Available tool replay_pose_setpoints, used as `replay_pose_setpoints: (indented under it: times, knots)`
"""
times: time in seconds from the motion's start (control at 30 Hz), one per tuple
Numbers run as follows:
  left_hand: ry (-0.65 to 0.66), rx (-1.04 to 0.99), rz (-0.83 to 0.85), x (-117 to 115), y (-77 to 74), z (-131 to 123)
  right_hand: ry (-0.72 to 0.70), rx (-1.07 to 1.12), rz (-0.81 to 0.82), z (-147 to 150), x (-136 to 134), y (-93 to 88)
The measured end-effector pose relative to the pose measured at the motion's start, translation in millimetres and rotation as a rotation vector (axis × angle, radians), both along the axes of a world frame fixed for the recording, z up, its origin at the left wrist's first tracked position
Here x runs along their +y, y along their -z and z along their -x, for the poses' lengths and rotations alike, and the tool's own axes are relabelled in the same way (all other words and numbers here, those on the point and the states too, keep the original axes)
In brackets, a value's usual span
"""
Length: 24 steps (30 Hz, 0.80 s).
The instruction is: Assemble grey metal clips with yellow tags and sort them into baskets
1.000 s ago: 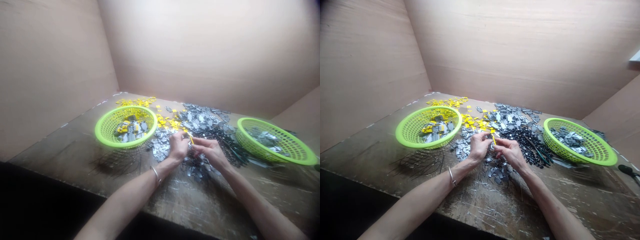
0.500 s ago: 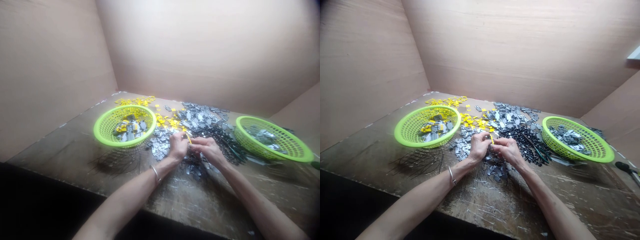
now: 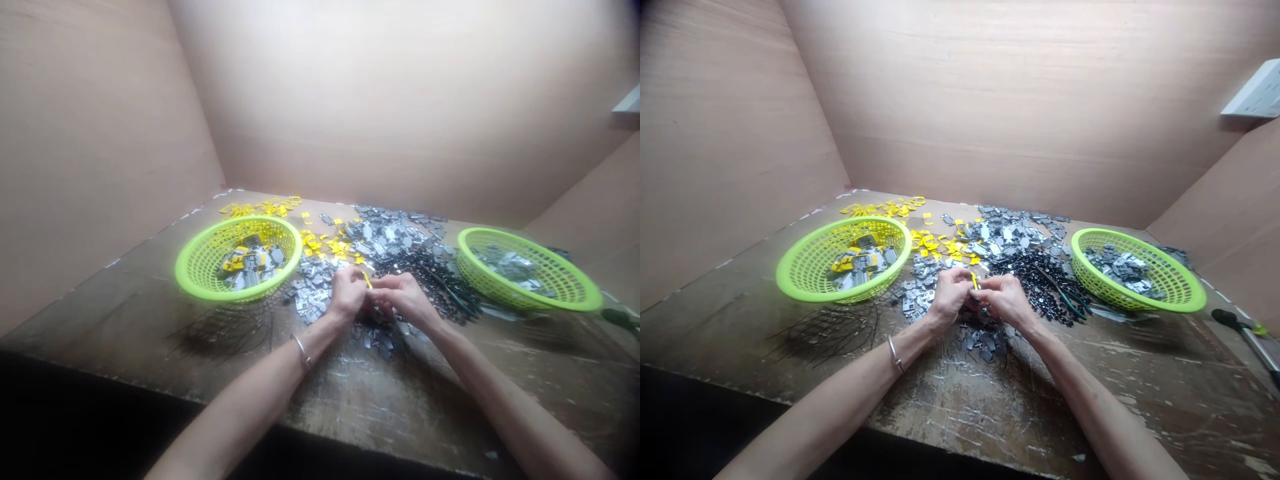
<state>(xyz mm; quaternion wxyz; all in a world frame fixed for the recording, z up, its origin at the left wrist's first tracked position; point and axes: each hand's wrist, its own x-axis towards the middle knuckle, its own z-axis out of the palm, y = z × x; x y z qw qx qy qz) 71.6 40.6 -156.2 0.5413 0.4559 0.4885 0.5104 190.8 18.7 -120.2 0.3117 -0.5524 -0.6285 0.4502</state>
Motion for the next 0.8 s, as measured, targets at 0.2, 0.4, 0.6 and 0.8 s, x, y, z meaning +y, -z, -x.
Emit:
replay_pose_setpoints:
  times: [0.2,0.4,0.6,0.8]
  knots:
    - [-0.039,-0.352,0.097,-6.2,-9.5,-2.7,0.056,-0.33,-0.427,11.8,-6.6,5.2]
    - [-0.022,-0.467,0.136,-8.2,-13.4,-0.3,0.103,-0.518,-0.626,27.8,-20.1,2.7]
    - [0.001,-0.377,0.065,-5.6,-21.9,7.9,0.12,-0.722,-0.423,-26.3,4.2,-27.6]
    - [0.054,-0.318,0.006,-7.0,-23.6,10.1,0.135,-1.21,-0.102,-103.1,18.1,-9.3]
